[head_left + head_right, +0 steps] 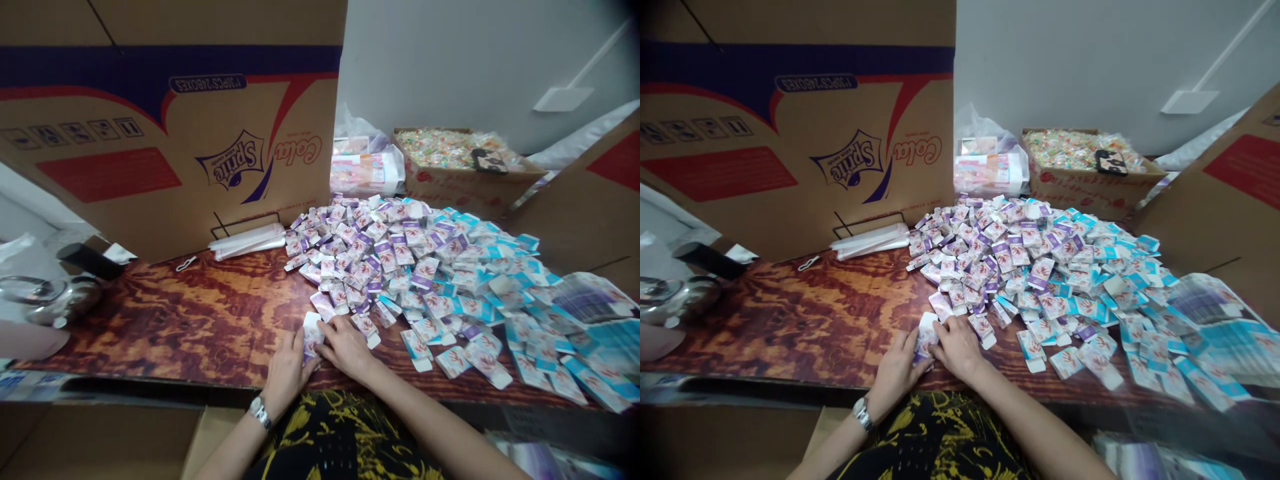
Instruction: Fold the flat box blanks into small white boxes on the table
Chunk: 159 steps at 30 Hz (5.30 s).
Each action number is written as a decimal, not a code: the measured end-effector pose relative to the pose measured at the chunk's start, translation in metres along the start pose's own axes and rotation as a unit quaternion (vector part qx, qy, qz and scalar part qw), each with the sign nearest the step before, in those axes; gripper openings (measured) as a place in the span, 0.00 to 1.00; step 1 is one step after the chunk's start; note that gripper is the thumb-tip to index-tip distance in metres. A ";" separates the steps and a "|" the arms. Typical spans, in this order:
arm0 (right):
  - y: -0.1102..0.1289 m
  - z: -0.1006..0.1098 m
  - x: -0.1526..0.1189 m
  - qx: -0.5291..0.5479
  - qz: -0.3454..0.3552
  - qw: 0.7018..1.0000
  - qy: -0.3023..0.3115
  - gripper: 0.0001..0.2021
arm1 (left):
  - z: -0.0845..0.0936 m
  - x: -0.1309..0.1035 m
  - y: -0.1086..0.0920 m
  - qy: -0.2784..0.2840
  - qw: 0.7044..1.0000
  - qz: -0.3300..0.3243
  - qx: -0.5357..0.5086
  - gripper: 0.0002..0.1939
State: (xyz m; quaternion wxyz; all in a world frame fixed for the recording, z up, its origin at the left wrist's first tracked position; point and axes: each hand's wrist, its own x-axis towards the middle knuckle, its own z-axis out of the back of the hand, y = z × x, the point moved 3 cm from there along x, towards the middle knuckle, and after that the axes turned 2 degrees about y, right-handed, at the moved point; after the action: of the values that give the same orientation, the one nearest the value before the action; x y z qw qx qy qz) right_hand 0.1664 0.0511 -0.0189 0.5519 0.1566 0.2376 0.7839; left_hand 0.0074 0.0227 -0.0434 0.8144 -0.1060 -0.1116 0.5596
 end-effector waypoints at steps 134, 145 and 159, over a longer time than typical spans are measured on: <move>0.010 -0.016 0.001 -0.077 0.005 0.997 -0.027 0.12 | 0.002 0.008 -0.001 0.010 0.999 0.033 0.005 0.25; 0.021 0.014 0.002 0.218 0.013 0.969 -0.118 0.07 | 0.027 0.014 -0.012 -0.097 0.992 0.019 -0.083 0.25; 0.020 0.044 0.001 0.414 -0.020 0.907 -0.076 0.13 | 0.046 0.015 -0.022 -0.127 0.981 -0.047 -0.142 0.17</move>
State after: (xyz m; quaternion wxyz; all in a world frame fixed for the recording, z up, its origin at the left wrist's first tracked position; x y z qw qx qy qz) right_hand 0.1724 0.0548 0.0286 0.4691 0.4250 0.5011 0.5901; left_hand 0.0185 0.0314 0.0080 0.7960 -0.1429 -0.2969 0.5077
